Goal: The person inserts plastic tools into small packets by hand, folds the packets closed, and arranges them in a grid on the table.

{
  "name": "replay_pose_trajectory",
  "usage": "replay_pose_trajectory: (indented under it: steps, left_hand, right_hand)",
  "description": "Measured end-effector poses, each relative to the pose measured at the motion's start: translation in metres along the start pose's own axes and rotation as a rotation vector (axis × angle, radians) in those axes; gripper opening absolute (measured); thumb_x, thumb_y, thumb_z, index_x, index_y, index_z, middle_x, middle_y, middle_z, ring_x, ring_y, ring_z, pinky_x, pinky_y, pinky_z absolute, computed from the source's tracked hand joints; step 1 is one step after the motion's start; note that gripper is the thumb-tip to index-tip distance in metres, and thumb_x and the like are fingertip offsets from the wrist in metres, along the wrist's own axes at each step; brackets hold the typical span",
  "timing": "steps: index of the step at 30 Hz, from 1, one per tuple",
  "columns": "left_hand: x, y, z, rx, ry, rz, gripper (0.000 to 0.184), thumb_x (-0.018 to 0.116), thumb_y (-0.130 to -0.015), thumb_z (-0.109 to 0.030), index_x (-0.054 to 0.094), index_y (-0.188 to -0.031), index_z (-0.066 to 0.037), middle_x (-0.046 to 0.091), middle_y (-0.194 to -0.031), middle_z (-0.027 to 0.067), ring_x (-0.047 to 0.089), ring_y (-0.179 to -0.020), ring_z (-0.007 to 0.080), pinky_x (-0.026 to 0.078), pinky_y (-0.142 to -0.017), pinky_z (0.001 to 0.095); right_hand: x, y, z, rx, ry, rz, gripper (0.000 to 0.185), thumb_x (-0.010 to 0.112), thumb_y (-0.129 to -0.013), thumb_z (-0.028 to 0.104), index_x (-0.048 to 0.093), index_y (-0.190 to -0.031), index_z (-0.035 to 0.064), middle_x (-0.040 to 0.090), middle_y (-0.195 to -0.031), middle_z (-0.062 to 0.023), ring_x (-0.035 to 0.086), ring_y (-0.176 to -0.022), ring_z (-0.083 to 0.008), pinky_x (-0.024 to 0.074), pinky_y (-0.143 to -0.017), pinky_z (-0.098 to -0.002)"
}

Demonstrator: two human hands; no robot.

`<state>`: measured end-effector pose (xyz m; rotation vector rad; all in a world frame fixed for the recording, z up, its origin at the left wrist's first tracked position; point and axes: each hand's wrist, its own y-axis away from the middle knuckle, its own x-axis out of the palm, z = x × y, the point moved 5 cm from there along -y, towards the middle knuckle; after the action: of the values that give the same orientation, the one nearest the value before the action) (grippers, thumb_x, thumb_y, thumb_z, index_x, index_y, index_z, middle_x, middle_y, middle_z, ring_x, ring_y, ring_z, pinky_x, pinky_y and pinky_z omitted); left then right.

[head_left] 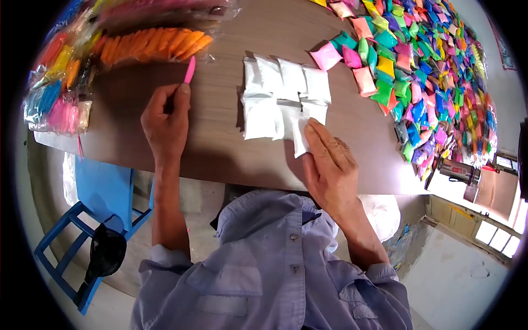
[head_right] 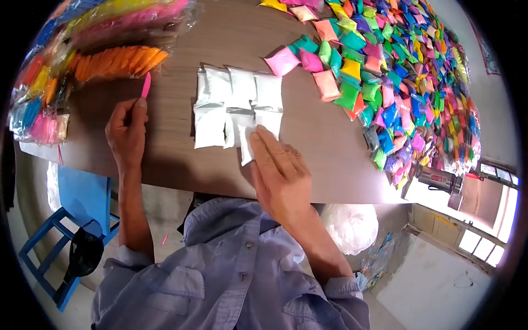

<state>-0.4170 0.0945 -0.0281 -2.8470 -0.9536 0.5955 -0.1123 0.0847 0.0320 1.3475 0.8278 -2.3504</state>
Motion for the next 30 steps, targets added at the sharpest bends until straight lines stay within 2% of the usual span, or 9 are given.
replay_pose_trajectory:
  steps: [3, 8, 11, 22, 23, 24, 26, 28, 30]
  left_hand:
    - [-0.001, 0.0, -0.001, -0.002, -0.023, -0.015, 0.012, 0.072, -0.098, -0.013, 0.072, -0.096, -0.001, 0.061, -0.073, -0.0023, 0.051, -0.067, 0.0039, 0.043, -0.06, 0.0219]
    - [-0.001, 0.0, 0.002, -0.004, -0.028, -0.001, 0.011, 0.072, -0.098, -0.011, 0.071, -0.096, 0.0, 0.06, -0.073, -0.0025, 0.049, -0.067, 0.0034, 0.042, -0.06, 0.022]
    - [-0.002, 0.0, 0.005, -0.007, -0.02, 0.004, 0.015, 0.071, -0.1, -0.017, 0.072, -0.097, -0.003, 0.063, -0.075, -0.0011, 0.055, -0.069, 0.0059, 0.044, -0.063, 0.0229]
    - [-0.001, 0.003, 0.003, 0.004, 0.008, 0.024, 0.012, 0.069, -0.1, -0.013, 0.07, -0.096, -0.001, 0.065, -0.08, 0.0004, 0.056, -0.072, 0.0068, 0.046, -0.064, 0.0246]
    - [0.0, 0.002, 0.004, 0.011, 0.044, 0.005, 0.005, 0.07, -0.097, -0.006, 0.07, -0.096, -0.002, 0.061, -0.073, 0.0004, 0.051, -0.068, 0.0034, 0.046, -0.061, 0.0239]
    - [-0.001, 0.002, 0.003, 0.043, 0.037, -0.005, 0.005, 0.07, -0.097, -0.006, 0.07, -0.096, -0.002, 0.061, -0.073, 0.0004, 0.051, -0.068, 0.0034, 0.046, -0.061, 0.0239]
    - [-0.001, 0.002, 0.008, 0.005, 0.007, 0.013, 0.004, 0.071, -0.096, -0.007, 0.07, -0.095, -0.002, 0.061, -0.073, 0.0039, 0.052, -0.066, 0.0055, 0.046, -0.06, 0.0258]
    - [-0.001, 0.003, 0.003, 0.082, -0.027, -0.008, 0.005, 0.071, -0.096, -0.007, 0.069, -0.094, -0.002, 0.061, -0.073, 0.0072, 0.053, -0.064, 0.0082, 0.047, -0.06, 0.0275]
    - [-0.001, 0.004, 0.008, 0.087, -0.046, -0.007, 0.01, 0.07, -0.098, -0.01, 0.068, -0.093, -0.002, 0.058, -0.073, -0.001, 0.049, -0.067, 0.0052, 0.045, -0.061, 0.0252]
  right_hand:
    - [0.011, -0.011, -0.001, 0.005, 0.026, -0.006, 0.052, 0.074, -0.079, 0.0, 0.067, -0.131, -0.0008, 0.067, -0.133, -0.016, 0.069, -0.107, -0.0328, 0.0539, -0.094, -0.0446]
    - [0.021, -0.023, 0.001, -0.024, 0.175, 0.006, 0.048, 0.074, -0.083, 0.007, 0.068, -0.13, 0.0034, 0.068, -0.133, -0.0107, 0.066, -0.116, -0.0284, 0.0443, -0.103, -0.0446]
    - [0.025, -0.023, 0.003, -0.017, 0.212, 0.01, 0.047, 0.074, -0.083, 0.007, 0.069, -0.13, 0.0045, 0.068, -0.134, -0.0101, 0.065, -0.118, -0.028, 0.0442, -0.103, -0.0451]
    - [0.033, -0.021, 0.007, 0.041, 0.198, 0.004, 0.049, 0.072, -0.084, 0.008, 0.067, -0.133, 0.0054, 0.064, -0.138, -0.0102, 0.061, -0.122, -0.0286, 0.0399, -0.108, -0.0476]
    - [0.033, -0.021, 0.007, 0.05, 0.184, 0.009, 0.049, 0.071, -0.084, 0.008, 0.067, -0.133, 0.0055, 0.064, -0.138, -0.0102, 0.061, -0.122, -0.0286, 0.0391, -0.108, -0.0479]
    - [0.03, -0.022, 0.009, 0.04, 0.176, -0.023, 0.049, 0.071, -0.084, 0.008, 0.067, -0.133, 0.0055, 0.064, -0.138, -0.0102, 0.061, -0.122, -0.0286, 0.0391, -0.108, -0.0479]
    - [0.029, -0.023, 0.011, 0.06, 0.181, 0.007, 0.049, 0.071, -0.085, 0.009, 0.067, -0.134, 0.0055, 0.064, -0.139, -0.0101, 0.061, -0.123, -0.0287, 0.0391, -0.108, -0.0481]
    - [0.025, -0.023, 0.014, 0.039, 0.175, -0.035, 0.049, 0.069, -0.085, 0.009, 0.066, -0.133, 0.0039, 0.063, -0.139, -0.0126, 0.06, -0.122, -0.03, 0.0397, -0.107, -0.0485]
    - [0.023, -0.022, 0.014, 0.05, 0.155, -0.034, 0.05, 0.067, -0.083, 0.008, 0.065, -0.133, 0.0017, 0.063, -0.138, -0.0156, 0.06, -0.122, -0.0315, 0.0412, -0.104, -0.0486]
